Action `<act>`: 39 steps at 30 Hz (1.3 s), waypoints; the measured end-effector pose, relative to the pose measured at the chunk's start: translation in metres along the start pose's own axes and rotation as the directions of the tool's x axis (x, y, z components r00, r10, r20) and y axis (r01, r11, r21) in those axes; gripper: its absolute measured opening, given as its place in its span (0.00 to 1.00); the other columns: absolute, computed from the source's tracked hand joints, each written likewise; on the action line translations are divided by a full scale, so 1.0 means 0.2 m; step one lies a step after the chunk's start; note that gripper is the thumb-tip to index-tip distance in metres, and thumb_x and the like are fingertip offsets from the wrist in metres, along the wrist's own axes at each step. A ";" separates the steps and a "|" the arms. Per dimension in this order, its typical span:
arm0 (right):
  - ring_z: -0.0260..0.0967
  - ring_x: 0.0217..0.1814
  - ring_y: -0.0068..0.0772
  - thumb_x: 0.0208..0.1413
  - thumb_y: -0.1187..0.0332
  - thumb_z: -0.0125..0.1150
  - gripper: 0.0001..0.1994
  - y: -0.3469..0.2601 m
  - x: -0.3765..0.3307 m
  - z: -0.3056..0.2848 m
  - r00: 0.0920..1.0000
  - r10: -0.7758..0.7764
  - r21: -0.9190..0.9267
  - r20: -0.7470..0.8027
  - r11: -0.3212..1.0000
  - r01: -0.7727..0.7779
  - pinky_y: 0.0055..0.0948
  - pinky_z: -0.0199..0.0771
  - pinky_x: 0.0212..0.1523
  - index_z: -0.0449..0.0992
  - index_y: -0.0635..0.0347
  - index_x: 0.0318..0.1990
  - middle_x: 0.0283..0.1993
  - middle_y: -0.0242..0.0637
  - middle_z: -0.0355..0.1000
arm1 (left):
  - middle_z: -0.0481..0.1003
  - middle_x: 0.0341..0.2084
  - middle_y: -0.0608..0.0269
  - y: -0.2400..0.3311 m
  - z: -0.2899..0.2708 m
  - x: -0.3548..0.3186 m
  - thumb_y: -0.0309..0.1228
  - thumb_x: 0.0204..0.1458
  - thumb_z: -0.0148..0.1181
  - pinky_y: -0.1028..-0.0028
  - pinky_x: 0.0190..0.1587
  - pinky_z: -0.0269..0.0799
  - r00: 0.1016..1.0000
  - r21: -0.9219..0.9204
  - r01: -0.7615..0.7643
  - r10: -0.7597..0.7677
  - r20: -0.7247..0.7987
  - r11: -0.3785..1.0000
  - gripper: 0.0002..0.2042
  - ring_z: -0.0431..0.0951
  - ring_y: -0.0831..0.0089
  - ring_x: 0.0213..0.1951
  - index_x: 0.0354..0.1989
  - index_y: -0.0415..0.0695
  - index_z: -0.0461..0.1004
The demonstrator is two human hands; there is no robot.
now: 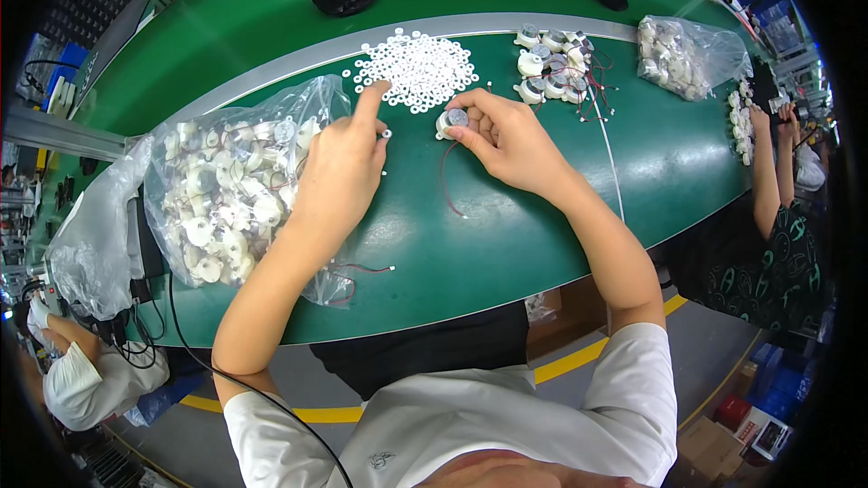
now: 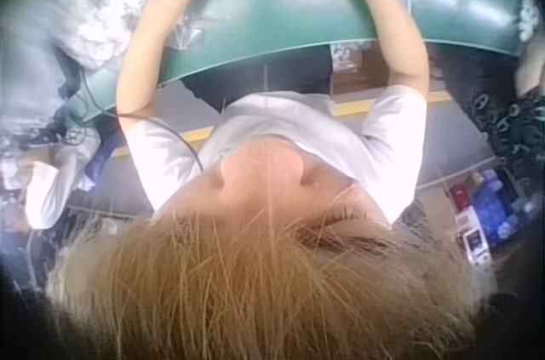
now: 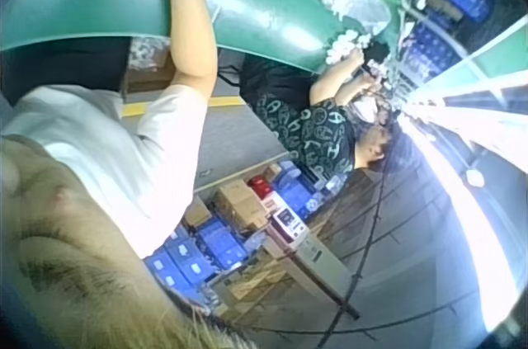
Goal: Assembling small light components by attaching white plastic rings to LED units.
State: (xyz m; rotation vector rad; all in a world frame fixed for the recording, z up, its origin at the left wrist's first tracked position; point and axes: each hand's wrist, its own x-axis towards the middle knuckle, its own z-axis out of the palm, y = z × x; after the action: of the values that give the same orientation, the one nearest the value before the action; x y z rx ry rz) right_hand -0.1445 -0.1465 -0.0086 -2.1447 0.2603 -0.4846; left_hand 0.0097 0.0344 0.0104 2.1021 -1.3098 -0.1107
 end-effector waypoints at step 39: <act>0.65 0.20 0.14 0.57 0.64 0.71 0.14 0.03 0.10 0.12 0.976 0.203 0.157 -0.082 0.969 -0.189 0.21 0.65 0.23 0.79 0.69 0.35 0.19 0.32 0.73 | 0.73 0.42 0.59 0.01 0.07 0.02 0.18 0.40 0.76 0.71 0.41 0.76 0.989 -0.313 -0.125 0.143 0.033 0.941 0.38 0.75 0.68 0.37 0.63 0.47 0.69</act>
State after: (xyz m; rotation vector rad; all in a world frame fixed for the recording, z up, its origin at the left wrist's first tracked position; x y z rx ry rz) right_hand -0.1160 -0.1400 -0.0205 -1.9294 0.4725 -0.4793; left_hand 0.0043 0.0243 0.0009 1.7510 -1.3662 -0.2983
